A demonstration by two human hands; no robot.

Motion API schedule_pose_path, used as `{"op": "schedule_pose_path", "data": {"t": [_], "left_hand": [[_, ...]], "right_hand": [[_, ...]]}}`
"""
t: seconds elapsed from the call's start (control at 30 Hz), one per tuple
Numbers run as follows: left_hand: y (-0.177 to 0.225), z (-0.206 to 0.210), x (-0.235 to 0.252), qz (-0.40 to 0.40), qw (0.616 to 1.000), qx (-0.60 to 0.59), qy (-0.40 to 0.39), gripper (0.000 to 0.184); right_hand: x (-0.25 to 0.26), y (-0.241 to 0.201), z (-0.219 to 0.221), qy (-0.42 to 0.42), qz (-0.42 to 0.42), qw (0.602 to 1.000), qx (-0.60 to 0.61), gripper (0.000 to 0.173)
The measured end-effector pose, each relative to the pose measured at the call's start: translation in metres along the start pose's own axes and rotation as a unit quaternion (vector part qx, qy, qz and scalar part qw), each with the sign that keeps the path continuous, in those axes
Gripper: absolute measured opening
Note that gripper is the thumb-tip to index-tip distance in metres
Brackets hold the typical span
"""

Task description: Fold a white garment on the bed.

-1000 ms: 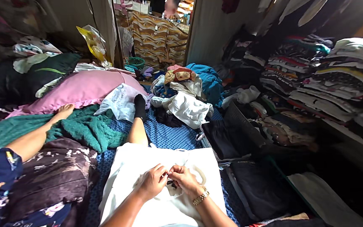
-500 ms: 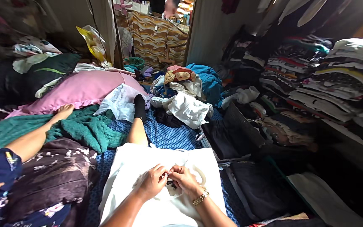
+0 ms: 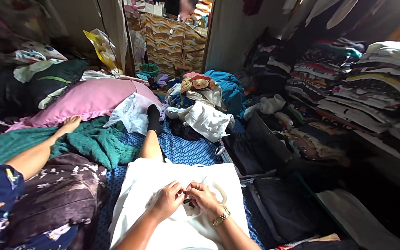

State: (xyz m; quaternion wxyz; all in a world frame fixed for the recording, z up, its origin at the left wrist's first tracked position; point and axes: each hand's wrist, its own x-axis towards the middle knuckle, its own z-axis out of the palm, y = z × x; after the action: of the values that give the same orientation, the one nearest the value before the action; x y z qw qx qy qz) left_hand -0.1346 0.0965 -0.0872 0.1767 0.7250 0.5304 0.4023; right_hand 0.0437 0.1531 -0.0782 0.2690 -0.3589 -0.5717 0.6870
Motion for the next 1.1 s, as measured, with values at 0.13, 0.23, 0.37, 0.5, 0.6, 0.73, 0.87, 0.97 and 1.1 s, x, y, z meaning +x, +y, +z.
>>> {"op": "schedule_pose_path", "data": {"t": [0.13,0.23,0.37,0.5,0.6,0.73,0.87,0.97,1.1], "left_hand": [[0.0004,-0.0007,0.0,-0.004,1.0,-0.002,-0.004,0.015],[0.0015,-0.0022,0.0002,-0.001,1.0,0.002,-0.008,0.015],[0.0013,-0.0026,0.0003,-0.004,1.0,0.003,-0.014,0.015],[0.0015,-0.0035,0.0002,-0.01,1.0,-0.006,-0.017,0.015],[0.0005,-0.0027,0.0,-0.007,1.0,-0.007,-0.013,0.015],[0.0001,-0.0029,0.0,-0.008,1.0,-0.012,-0.012,0.016],[0.0007,-0.0031,0.0002,-0.009,1.0,-0.012,-0.014,0.015],[0.001,-0.003,0.0003,-0.008,1.0,-0.011,-0.013,0.014],[0.0019,-0.0034,0.0,-0.011,1.0,-0.012,-0.018,0.013]], "right_hand": [[0.0007,0.0009,-0.0009,-0.004,-0.002,1.0,0.0,0.02],[0.0017,0.0024,-0.002,-0.005,-0.006,1.0,-0.001,0.019],[0.0013,0.0024,-0.0025,-0.007,-0.004,1.0,-0.004,0.019],[0.0011,0.0025,-0.0023,-0.008,-0.007,1.0,-0.004,0.02],[0.0008,0.0024,-0.0023,-0.008,-0.006,1.0,-0.005,0.02],[0.0013,0.0029,-0.0023,-0.01,-0.003,1.0,-0.003,0.019],[0.0004,0.0011,-0.0016,-0.011,0.003,1.0,0.0,0.019],[0.0003,0.0014,-0.0016,-0.013,0.007,1.0,-0.001,0.017],[0.0004,0.0012,-0.0018,-0.017,0.007,1.0,-0.001,0.015]]}}
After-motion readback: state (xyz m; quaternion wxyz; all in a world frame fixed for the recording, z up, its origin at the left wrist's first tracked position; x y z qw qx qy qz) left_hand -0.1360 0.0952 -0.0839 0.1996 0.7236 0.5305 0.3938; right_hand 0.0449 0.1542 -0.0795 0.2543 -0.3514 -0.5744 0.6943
